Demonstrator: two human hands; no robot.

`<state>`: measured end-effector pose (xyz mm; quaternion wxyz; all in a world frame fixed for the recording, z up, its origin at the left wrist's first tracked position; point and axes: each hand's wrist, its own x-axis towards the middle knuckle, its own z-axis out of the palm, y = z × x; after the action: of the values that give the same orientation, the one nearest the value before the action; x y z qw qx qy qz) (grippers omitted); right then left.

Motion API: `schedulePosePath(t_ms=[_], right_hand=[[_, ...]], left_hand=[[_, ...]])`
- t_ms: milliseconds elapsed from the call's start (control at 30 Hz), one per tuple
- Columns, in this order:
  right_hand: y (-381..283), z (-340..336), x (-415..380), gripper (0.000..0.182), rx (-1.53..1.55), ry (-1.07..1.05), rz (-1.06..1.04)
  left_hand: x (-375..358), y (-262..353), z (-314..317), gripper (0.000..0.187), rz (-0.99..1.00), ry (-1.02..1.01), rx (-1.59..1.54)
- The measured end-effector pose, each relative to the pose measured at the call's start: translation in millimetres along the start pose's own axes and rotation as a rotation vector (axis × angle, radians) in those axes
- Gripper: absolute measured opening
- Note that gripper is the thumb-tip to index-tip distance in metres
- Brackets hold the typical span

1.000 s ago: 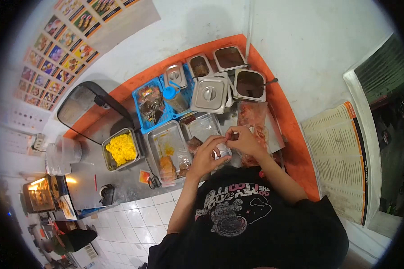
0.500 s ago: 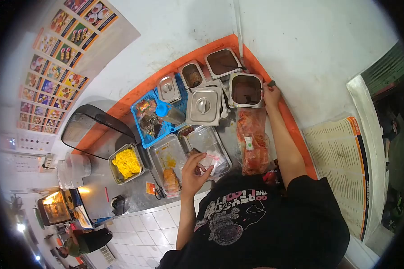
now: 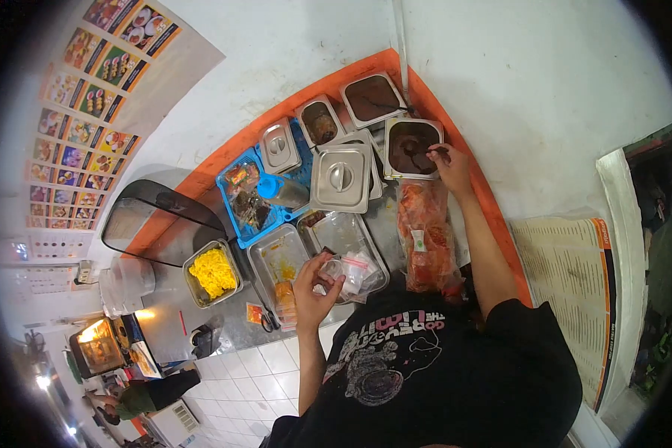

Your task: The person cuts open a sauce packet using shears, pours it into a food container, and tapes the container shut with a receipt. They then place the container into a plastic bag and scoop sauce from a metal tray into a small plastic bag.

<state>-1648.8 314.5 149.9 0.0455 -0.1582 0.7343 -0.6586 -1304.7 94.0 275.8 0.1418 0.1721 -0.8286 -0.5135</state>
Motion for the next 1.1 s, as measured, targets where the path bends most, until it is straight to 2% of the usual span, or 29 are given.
schedulePosePath(t_ms=[133,200,333,400,433,500,533,600,833,900,1100], right_hand=[[-3,-3,-10,0.019,0.019,-0.051,0.037],[-6,-3,-14,0.018,0.107,-0.081,0.14],[0,-5,-24,0.019,0.232,0.013,0.232],[13,-4,-30,0.017,0.484,0.246,0.312],[14,-4,-33,0.017,0.485,0.254,0.313],[16,-6,-42,0.013,0.724,0.462,0.433],[21,-6,-45,0.013,0.723,0.467,0.431],[29,-7,-50,0.013,0.981,0.571,0.461],[-14,-14,-52,0.015,1.1,0.557,0.422],[-37,-15,-45,0.016,1.11,0.583,0.292],[-94,-22,-34,0.017,1.116,0.605,0.299]], left_hand=[[12,4,1,0.052,0.002,-0.014,0.0],[17,5,1,0.052,0.011,-0.016,-0.008],[26,3,1,0.051,0.032,-0.048,0.018],[32,6,1,0.051,0.032,-0.058,0.009],[36,7,1,0.051,0.029,-0.058,-0.002],[46,9,1,0.05,0.038,-0.094,-0.019],[53,9,2,0.05,0.044,-0.121,-0.037],[74,17,4,0.05,0.077,-0.159,-0.037],[181,34,38,0.047,0.268,-0.184,-0.101],[211,39,54,0.049,0.303,-0.176,-0.02],[275,21,109,0.06,0.404,-0.167,0.148]])
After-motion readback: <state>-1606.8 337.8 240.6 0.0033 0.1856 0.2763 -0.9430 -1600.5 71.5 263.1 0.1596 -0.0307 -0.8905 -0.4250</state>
